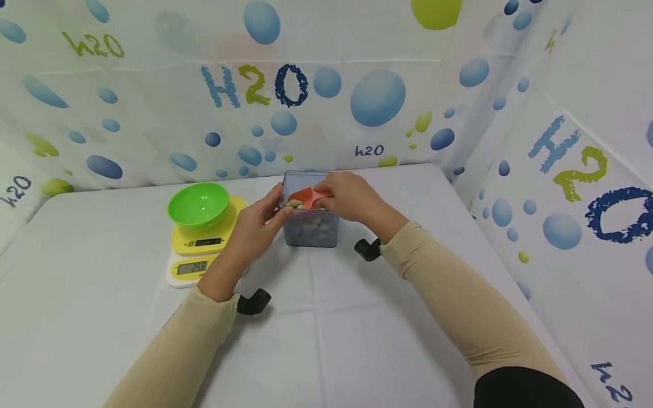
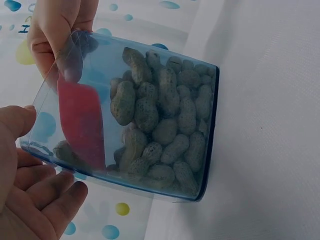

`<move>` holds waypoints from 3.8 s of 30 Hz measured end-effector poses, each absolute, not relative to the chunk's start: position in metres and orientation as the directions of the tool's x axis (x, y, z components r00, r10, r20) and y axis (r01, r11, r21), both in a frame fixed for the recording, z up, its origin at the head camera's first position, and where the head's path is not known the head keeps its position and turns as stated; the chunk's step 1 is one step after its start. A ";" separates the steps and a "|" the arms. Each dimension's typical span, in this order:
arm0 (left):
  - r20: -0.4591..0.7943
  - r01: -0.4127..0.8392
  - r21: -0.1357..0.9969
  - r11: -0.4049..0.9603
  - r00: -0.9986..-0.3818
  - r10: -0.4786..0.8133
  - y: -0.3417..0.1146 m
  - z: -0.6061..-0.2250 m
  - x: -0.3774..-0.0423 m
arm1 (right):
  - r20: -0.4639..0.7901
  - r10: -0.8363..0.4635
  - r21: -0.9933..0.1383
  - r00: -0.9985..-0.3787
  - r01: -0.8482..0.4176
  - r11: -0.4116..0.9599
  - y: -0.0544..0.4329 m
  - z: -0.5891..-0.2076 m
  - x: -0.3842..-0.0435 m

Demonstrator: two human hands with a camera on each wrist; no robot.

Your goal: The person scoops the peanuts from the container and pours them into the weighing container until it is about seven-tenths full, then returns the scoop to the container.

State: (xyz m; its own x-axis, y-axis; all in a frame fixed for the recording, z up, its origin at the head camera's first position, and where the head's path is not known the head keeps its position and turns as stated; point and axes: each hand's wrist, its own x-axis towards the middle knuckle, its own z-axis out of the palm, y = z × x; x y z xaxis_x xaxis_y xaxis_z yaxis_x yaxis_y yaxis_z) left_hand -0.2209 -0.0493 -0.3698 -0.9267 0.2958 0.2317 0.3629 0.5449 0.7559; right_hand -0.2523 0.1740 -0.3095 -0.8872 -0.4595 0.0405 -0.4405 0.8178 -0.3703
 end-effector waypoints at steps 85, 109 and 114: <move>0.040 0.031 0.652 0.758 -0.999 0.006 -0.210 -0.380 -0.212 | 0.233 -0.609 0.027 -0.758 -0.621 0.784 0.013 -0.307 -0.256; 0.141 0.128 0.598 0.791 -0.989 0.054 -0.193 -0.360 -0.206 | 0.273 -0.457 -0.288 -0.846 -0.525 0.801 0.121 -0.263 -0.254; 0.176 0.211 0.592 0.778 -0.976 0.130 -0.168 -0.350 -0.206 | 0.276 -0.447 -0.231 -0.851 -0.510 0.829 0.163 -0.256 -0.247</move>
